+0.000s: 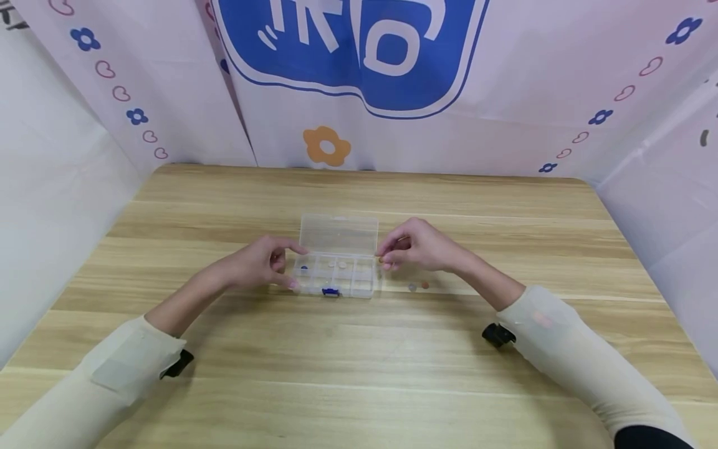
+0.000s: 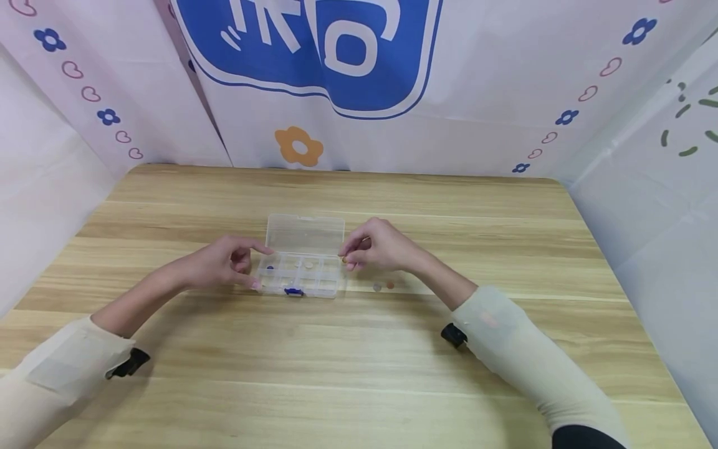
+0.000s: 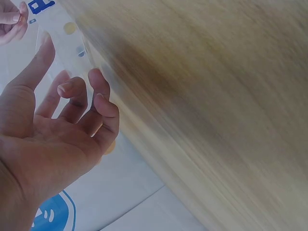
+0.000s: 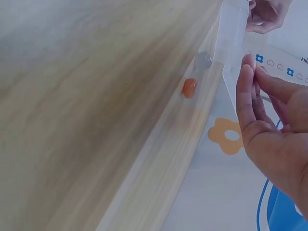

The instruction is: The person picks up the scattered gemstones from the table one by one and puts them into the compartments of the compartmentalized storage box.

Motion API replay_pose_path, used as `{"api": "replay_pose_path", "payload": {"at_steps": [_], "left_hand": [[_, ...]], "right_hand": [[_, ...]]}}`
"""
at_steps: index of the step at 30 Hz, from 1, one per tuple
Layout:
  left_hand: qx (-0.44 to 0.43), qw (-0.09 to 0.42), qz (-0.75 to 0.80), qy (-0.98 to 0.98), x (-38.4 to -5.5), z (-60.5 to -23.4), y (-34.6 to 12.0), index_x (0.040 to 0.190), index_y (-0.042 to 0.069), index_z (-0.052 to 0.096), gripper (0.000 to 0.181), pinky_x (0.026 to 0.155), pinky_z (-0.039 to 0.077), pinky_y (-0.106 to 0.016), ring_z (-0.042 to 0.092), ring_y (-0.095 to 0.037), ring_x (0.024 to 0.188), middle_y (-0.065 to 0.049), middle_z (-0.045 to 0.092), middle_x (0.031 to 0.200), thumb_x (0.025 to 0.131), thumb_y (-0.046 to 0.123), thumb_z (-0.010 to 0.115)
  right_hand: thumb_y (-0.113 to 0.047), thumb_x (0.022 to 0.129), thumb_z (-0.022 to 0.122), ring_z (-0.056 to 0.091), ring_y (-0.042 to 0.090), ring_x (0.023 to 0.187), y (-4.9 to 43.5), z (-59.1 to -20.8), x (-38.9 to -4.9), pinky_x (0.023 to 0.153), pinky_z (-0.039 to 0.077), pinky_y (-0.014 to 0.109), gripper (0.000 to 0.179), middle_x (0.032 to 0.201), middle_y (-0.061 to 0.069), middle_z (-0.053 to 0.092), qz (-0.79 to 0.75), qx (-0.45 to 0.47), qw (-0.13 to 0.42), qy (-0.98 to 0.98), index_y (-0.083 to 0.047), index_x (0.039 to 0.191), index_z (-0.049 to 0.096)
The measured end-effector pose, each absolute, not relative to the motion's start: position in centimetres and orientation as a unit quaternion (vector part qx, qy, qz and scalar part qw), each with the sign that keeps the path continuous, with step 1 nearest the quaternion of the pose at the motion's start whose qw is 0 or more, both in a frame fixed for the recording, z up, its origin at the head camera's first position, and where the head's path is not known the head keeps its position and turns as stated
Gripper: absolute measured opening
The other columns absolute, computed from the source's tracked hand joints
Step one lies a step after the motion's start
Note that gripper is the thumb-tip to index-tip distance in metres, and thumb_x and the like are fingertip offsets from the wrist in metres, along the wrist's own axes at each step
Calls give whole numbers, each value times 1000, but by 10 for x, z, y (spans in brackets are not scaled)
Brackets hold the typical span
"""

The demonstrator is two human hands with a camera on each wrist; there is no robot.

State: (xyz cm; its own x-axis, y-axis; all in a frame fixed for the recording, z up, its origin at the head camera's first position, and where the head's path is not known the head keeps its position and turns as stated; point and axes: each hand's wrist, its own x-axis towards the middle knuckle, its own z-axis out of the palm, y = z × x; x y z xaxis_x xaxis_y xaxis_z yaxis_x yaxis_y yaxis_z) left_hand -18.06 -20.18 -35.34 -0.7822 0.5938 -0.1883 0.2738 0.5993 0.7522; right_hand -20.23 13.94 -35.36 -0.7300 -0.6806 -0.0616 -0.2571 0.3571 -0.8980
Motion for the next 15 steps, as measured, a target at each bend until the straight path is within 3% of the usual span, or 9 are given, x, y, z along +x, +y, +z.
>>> {"api": "replay_pose_path", "payload": {"at_steps": [15], "left_hand": [[255,216,373,866,-183,-355,-202,136,-12,58,63,59,38,-25,37,-10,59,2,39,63,83,6,87]], "right_hand": [[11,94,68,74,23,78,121,-353,-204,73,62,39,7,94,26,74,-494,-318,220,779,12,97,74]]}}
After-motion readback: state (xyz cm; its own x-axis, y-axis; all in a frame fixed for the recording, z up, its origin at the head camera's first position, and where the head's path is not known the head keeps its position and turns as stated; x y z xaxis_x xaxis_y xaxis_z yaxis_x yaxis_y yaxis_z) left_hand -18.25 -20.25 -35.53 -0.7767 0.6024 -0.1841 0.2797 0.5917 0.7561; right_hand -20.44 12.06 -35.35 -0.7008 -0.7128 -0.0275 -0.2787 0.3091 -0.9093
